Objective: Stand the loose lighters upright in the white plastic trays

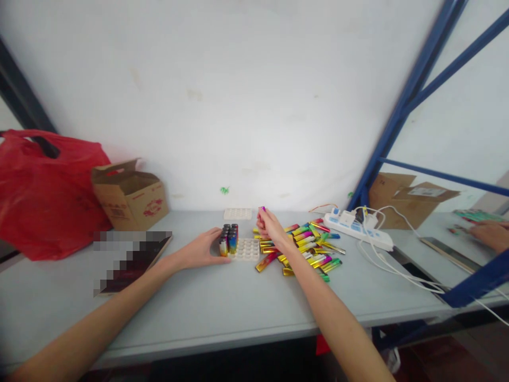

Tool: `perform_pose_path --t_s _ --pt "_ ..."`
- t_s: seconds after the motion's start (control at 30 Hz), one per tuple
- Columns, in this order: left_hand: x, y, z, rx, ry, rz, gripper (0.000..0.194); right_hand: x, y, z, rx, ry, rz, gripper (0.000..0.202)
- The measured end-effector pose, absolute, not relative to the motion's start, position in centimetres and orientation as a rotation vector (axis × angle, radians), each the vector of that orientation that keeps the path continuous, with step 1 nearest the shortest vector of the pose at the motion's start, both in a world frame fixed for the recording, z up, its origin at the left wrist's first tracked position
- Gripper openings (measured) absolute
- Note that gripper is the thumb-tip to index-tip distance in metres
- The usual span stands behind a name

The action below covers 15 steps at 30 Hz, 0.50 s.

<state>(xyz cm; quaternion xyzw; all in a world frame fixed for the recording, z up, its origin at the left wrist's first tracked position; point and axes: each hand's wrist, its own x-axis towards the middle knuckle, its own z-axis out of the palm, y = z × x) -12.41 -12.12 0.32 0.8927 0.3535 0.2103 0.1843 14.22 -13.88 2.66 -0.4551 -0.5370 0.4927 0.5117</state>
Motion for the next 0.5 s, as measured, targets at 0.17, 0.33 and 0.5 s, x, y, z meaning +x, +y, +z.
perform_pose_path --t_s 0.17,0.33,0.5 --pt "-12.4 -12.1 0.3 2.523 1.000 0.624 0.071 12.6 -14.9 2.3 -1.260 -1.426 0.626 0.058" --pt "-12.2 -12.3 0.6 2.528 1.005 0.605 0.070 11.9 -15.1 1.8 -1.382 -1.464 0.300 0.051" --pt "-12.2 -12.3 0.7 2.528 1.004 0.589 0.071 11.7 -15.3 1.8 -1.393 -1.521 0.296 0.049"
